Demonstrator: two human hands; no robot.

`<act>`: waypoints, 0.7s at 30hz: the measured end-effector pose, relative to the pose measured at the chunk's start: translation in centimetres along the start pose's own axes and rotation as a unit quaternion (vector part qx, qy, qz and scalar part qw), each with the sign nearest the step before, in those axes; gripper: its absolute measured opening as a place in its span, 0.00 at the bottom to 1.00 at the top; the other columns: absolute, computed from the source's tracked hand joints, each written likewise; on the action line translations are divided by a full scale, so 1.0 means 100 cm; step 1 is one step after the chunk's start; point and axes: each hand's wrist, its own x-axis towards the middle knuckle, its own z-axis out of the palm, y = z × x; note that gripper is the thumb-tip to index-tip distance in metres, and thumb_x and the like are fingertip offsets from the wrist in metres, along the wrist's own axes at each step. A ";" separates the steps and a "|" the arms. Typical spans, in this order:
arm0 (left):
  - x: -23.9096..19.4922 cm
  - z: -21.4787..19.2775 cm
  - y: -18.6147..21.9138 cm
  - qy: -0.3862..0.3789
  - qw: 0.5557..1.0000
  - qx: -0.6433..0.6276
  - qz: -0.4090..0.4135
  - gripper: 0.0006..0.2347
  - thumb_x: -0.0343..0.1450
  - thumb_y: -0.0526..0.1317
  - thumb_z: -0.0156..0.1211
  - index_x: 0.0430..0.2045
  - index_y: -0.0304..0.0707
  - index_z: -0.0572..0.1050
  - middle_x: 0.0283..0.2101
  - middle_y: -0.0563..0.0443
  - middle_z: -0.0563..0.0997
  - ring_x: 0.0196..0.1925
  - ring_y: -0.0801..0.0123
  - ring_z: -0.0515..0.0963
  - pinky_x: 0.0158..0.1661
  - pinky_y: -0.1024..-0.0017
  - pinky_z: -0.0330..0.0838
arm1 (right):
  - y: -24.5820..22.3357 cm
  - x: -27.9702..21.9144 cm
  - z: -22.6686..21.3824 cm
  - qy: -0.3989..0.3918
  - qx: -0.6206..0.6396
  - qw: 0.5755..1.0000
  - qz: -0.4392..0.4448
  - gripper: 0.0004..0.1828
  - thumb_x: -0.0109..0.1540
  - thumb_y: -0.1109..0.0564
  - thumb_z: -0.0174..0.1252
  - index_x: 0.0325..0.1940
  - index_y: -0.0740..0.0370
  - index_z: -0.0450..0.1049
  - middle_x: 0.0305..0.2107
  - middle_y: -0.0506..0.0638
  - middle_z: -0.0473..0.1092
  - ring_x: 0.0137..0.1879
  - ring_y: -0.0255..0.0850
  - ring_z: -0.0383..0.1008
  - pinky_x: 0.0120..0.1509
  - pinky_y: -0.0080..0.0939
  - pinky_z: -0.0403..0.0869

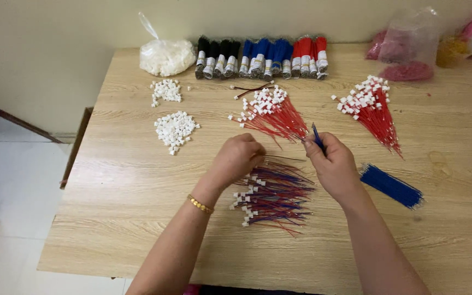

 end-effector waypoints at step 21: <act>0.077 0.025 -0.091 0.071 0.968 0.118 -0.208 0.08 0.65 0.49 0.58 0.33 0.56 0.79 0.29 0.52 0.78 0.36 0.55 0.82 0.35 0.59 0.78 | -0.017 0.015 0.013 -0.020 -0.013 0.999 0.035 0.06 0.64 0.57 0.58 0.36 0.62 0.74 0.18 0.45 0.64 0.26 0.31 0.60 0.30 0.30 0.60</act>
